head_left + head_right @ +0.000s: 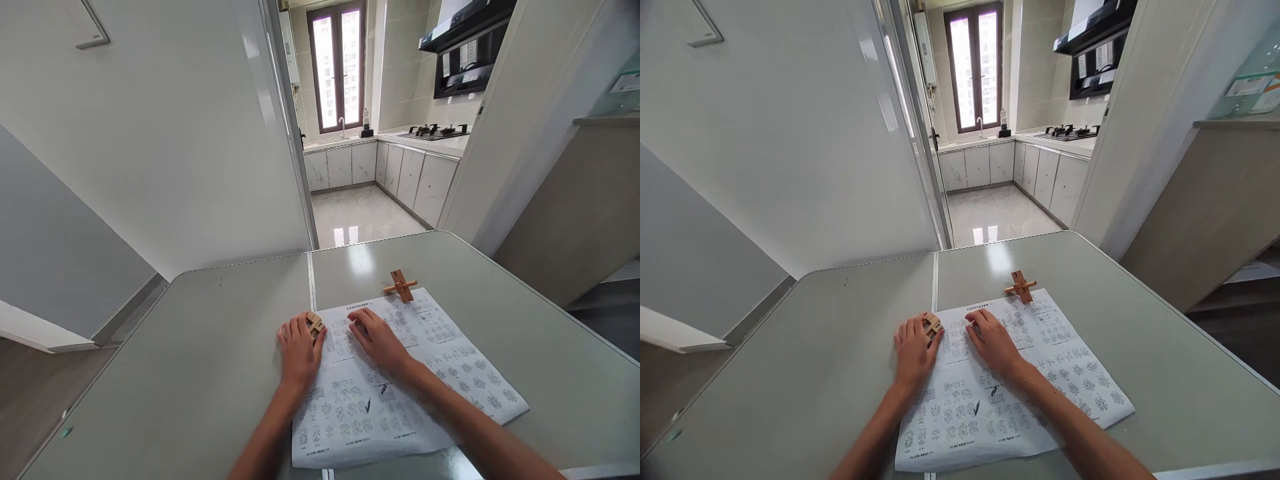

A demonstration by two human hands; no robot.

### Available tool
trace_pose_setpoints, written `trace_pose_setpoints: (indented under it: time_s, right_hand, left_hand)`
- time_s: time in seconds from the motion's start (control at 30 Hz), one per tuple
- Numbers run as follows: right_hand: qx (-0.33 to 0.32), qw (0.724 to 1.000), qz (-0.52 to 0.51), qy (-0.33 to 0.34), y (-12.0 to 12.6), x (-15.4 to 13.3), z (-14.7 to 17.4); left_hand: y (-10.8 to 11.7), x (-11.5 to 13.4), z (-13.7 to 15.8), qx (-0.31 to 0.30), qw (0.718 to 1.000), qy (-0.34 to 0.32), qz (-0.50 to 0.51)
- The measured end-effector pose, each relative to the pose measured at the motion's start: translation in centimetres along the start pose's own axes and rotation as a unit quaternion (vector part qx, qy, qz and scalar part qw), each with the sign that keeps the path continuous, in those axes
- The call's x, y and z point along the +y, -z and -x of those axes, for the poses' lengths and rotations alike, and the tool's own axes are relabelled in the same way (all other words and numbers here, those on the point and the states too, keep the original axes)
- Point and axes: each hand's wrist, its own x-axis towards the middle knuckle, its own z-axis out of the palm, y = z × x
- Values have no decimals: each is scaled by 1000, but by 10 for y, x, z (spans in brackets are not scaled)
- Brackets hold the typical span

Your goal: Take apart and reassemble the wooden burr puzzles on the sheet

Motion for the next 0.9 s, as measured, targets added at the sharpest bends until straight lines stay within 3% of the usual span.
trace_pose_setpoints:
  time_s: [0.07, 0.17, 0.23, 0.3, 0.37, 0.43, 0.9]
  right_hand:
    - [-7, 1000, 6, 5, -1, 0, 0]
    - [-12, 1000, 13, 14, -1, 0, 1]
    - [-14, 999, 21, 22, -1, 0, 1]
    - [-16, 999, 33, 25, -2, 0, 1]
    - [-18, 999, 42, 24, -2, 0, 1]
    - [-22, 999, 44, 22, -2, 1, 1]
    - [-70, 995, 64, 34, -3, -1, 3]
  left_hand:
    - [2, 0, -1, 28, 999, 14, -17]
    - [6, 8, -1, 30, 998, -34, 43]
    - [9, 17, 1, -11, 991, -78, 112]
    - [10, 25, 4, -94, 975, -127, 158]
    - [10, 29, 8, -166, 955, -172, 173]
    - [9, 31, 10, -195, 945, -197, 175]
    - [6, 29, 10, -184, 948, -207, 156]
